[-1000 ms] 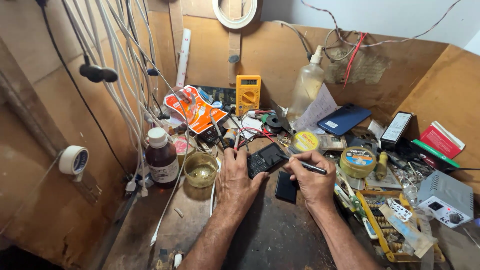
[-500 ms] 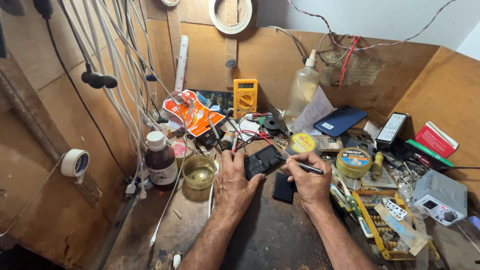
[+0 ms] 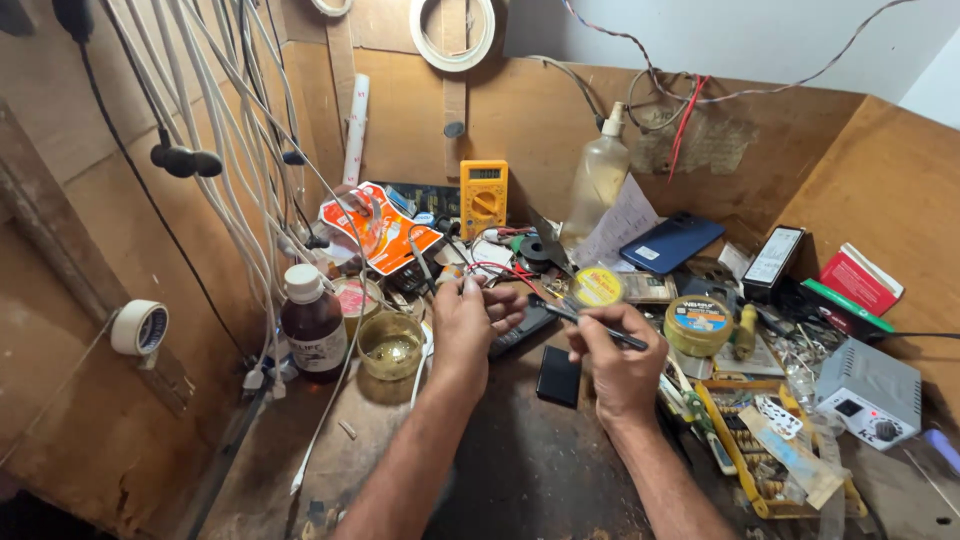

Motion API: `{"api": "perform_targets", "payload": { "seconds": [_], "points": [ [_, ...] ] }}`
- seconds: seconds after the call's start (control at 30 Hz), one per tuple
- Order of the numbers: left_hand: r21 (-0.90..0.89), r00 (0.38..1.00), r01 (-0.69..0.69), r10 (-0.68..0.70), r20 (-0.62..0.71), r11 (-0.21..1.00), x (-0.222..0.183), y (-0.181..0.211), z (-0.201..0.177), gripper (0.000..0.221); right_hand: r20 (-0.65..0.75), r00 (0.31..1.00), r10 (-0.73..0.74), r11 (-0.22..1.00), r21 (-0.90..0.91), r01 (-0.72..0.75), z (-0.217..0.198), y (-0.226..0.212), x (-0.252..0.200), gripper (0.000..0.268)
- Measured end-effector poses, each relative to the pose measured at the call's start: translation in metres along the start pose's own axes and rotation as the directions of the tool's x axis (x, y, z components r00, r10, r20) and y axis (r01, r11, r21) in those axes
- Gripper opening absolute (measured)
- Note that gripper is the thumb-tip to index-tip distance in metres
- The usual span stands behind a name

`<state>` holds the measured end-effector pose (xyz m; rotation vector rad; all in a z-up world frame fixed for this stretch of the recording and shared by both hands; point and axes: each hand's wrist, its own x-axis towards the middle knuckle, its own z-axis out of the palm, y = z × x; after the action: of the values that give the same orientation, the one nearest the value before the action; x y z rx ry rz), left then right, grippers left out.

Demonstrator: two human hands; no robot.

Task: The person disassembles a mobile phone, removing the battery and internal components, and then reassembles the parts by hand.

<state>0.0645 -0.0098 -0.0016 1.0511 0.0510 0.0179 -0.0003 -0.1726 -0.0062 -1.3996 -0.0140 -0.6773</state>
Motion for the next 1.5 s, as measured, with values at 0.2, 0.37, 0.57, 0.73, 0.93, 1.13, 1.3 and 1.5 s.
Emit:
{"api": "perform_targets", "payload": {
  "seconds": [0.2, 0.37, 0.57, 0.73, 0.93, 1.13, 1.3, 1.5],
  "points": [
    [-0.083, 0.984, -0.118, 0.128, 0.127, 0.989, 0.009, -0.016, -0.007, 0.039, 0.063, 0.975, 0.212, 0.88, 0.421, -0.219, -0.007, 0.005, 0.005, 0.006],
    [-0.196, 0.967, -0.139, 0.176, 0.183, 0.971, 0.004, -0.029, -0.006, 0.04, 0.112, 0.973, 0.2, 0.925, 0.307, -0.225, -0.006, 0.009, 0.004, 0.007],
    [-0.197, 0.965, -0.157, 0.193, 0.179, 0.968, -0.002, -0.03, -0.004, 0.039, 0.077, 0.983, 0.169, 0.936, 0.3, -0.184, -0.003, 0.007, 0.003, 0.008],
    [-0.197, 0.963, -0.16, 0.196, 0.182, 0.967, -0.004, -0.029, -0.001, 0.036, 0.087, 0.983, 0.159, 0.947, 0.269, -0.177, -0.001, 0.006, 0.003, 0.007],
    [-0.148, 0.948, -0.193, 0.224, 0.228, 0.97, -0.012, -0.031, 0.004, 0.029, 0.246, 0.944, 0.222, 0.909, 0.299, -0.292, 0.005, 0.003, 0.001, 0.011],
    [-0.081, 0.959, -0.218, 0.229, 0.168, 0.972, -0.016, -0.019, -0.005, 0.03, 0.269, 0.94, 0.212, 0.935, 0.224, -0.275, 0.007, -0.005, -0.002, 0.016],
    [-0.106, 0.975, -0.178, 0.19, 0.116, 0.978, -0.015, -0.017, -0.008, 0.031, 0.304, 0.941, 0.15, 0.979, -0.18, -0.098, 0.01, -0.009, -0.012, 0.014],
    [-0.086, 0.968, -0.175, 0.188, 0.168, 0.981, -0.016, -0.02, -0.006, 0.029, 0.293, 0.956, -0.022, 0.972, -0.219, 0.089, 0.012, -0.01, -0.015, 0.011]
  ]
}}
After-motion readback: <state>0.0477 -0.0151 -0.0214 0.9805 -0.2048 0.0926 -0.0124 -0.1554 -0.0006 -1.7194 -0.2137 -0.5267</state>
